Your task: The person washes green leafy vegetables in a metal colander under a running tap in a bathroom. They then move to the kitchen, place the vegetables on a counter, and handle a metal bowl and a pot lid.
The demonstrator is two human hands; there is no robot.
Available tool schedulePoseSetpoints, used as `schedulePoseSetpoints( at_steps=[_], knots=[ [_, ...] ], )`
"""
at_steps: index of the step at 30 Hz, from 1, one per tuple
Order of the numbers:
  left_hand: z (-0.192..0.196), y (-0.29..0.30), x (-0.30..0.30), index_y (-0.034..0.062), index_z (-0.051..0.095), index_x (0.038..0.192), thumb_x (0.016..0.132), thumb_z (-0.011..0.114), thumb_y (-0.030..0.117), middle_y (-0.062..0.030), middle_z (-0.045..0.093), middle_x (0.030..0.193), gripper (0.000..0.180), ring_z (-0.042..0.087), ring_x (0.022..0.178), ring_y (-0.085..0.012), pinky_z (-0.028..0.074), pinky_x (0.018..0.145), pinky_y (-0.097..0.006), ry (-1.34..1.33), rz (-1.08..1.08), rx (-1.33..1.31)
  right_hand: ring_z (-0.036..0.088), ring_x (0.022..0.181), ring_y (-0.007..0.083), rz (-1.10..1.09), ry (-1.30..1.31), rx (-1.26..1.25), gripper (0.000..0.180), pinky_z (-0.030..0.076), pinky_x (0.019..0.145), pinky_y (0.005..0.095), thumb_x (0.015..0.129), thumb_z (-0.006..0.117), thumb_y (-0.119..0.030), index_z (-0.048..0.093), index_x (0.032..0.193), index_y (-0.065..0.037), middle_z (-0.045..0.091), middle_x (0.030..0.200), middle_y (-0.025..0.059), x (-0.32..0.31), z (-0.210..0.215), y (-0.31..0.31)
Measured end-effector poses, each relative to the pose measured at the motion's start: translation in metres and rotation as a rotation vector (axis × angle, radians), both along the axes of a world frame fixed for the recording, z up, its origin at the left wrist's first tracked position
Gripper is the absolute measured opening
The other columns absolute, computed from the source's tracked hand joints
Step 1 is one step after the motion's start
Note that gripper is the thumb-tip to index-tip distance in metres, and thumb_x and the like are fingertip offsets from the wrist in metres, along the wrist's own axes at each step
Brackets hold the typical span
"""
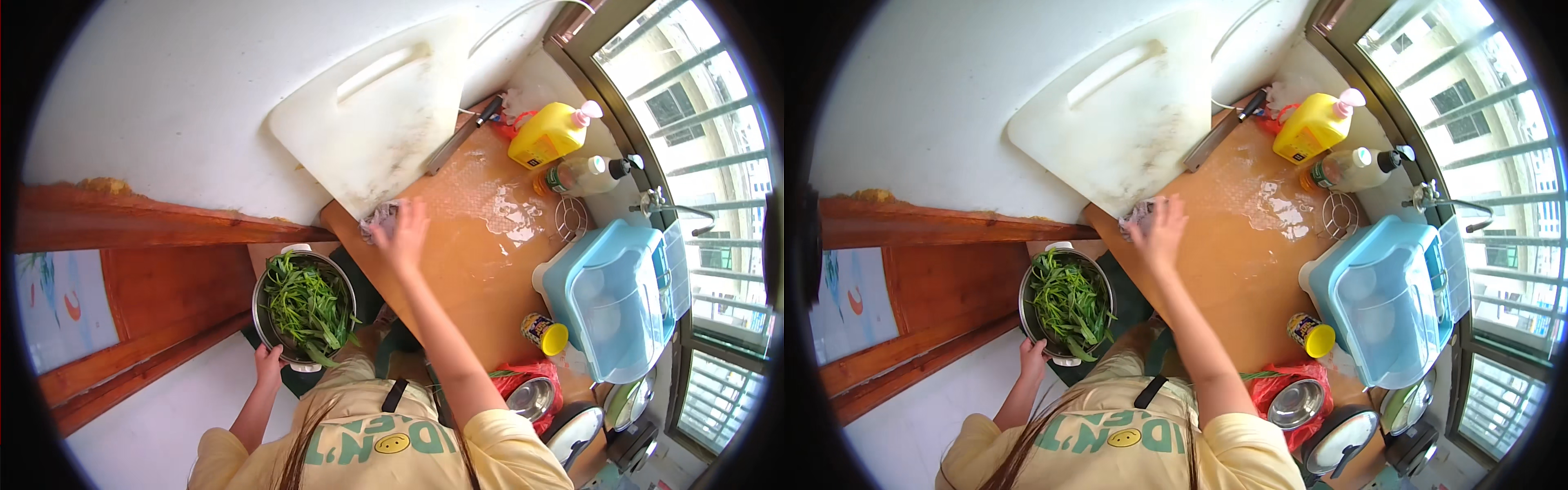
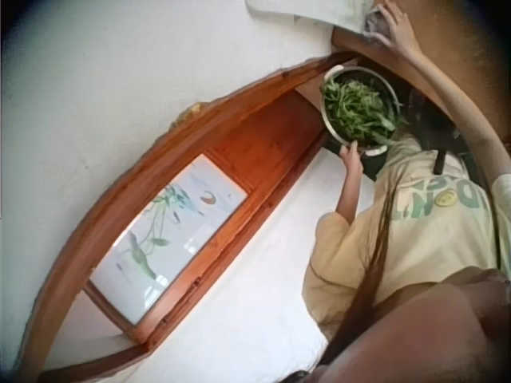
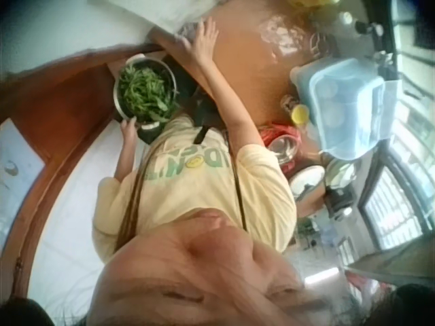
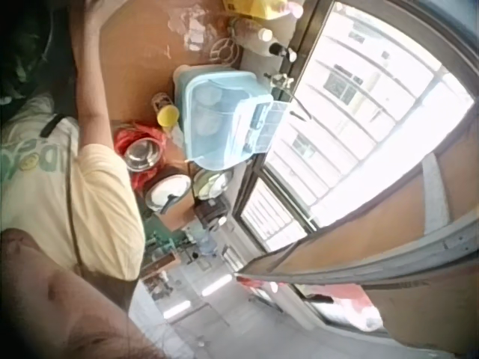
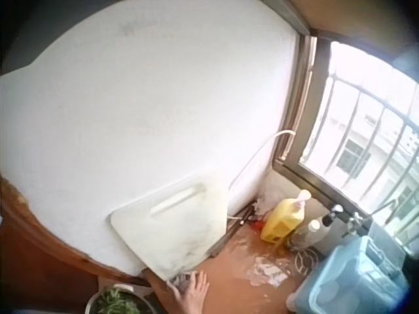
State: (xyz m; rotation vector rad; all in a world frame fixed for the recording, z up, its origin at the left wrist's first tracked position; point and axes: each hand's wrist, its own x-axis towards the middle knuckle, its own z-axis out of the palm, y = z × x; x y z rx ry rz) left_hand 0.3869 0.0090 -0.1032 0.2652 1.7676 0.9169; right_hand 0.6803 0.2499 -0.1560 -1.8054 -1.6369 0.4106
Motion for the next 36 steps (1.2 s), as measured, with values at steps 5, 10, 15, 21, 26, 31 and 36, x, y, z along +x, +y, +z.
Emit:
schedulePoseSetpoints(
  at_steps=[5,10,15,21,26,31,36],
  knots=[
    [0.007,0.016,0.011,0.0029,0.051,0.097,0.081,0.049,0.004,-0.0049,0.059,0.085,0.016,0.059,0.069,-0.0138,0.051,0.057,-0.027,0.033,-0.067,0.034,0.05,0.102,0.0359,-0.014,0.201,0.134,0.039,0.042,0.083,0.0436,0.066,0.065,-0.007,0.049,0.102,-0.002,0.05,0.111,0.023,0.007,-0.036,0.009],
    [-0.004,0.008,0.001,0.0036,0.05,0.096,0.081,0.049,0.005,-0.0045,0.058,0.084,0.015,0.059,0.068,-0.0132,0.05,0.055,-0.026,0.01,-0.047,0.002,0.05,0.063,0.0095,-0.404,0.514,0.256,0.018,0.043,0.055,0.0239,0.073,0.056,0.001,0.05,0.09,0.0,0.054,0.074,0.0036,0.12,0.007,-0.015],
    [-0.002,0.014,0.003,0.0034,0.051,0.096,0.081,0.049,0.005,-0.0046,0.059,0.085,0.015,0.059,0.068,-0.0134,0.05,0.055,-0.026,0.002,-0.097,-0.007,0.056,0.08,0.0273,-0.675,-0.144,0.309,0.034,0.045,0.072,0.0344,0.072,0.047,0.003,0.049,0.106,0.001,0.055,0.092,0.0188,0.261,-0.038,-0.036],
    [0.008,0.026,0.016,0.0032,0.052,0.095,0.081,0.048,0.004,-0.0047,0.059,0.085,0.015,0.059,0.069,-0.013,0.05,0.055,-0.026,0.017,-0.117,-0.018,0.054,0.093,0.0321,-0.437,0.021,0.135,0.037,0.043,0.081,0.0353,0.068,0.045,0.006,0.054,0.103,-0.001,0.056,0.098,0.017,0.264,-0.056,-0.029],
    [-0.003,0.021,-0.002,0.0033,0.052,0.095,0.081,0.049,0.004,-0.0036,0.059,0.085,0.014,0.058,0.07,-0.0114,0.049,0.058,-0.026,0.018,-0.15,-0.018,0.053,0.098,0.0325,-0.282,-0.158,0.199,0.032,0.043,0.083,0.0365,0.072,0.051,-0.001,0.055,0.104,-0.003,0.054,0.106,0.0175,0.305,-0.034,0.025],
    [-0.002,0.008,-0.009,0.004,0.052,0.095,0.081,0.05,0.004,-0.0034,0.059,0.087,0.014,0.057,0.072,-0.0114,0.049,0.061,-0.025,0.07,-0.12,-0.052,0.04,0.115,0.0388,-0.245,-0.156,0.195,0.031,0.035,0.094,0.0419,0.08,0.056,-0.017,0.056,0.109,-0.005,0.042,0.125,0.0219,0.278,-0.079,0.033],
    [0.005,-0.008,-0.022,0.0046,0.052,0.096,0.081,0.05,0.005,-0.004,0.059,0.09,0.015,0.058,0.075,-0.0128,0.049,0.063,-0.026,-0.003,-0.047,-0.03,0.047,0.109,0.0322,0.104,0.17,0.246,0.034,0.041,0.09,0.0379,0.075,0.055,0.004,0.055,0.107,-0.007,0.051,0.115,0.0156,0.107,-0.068,0.011]
  ],
)
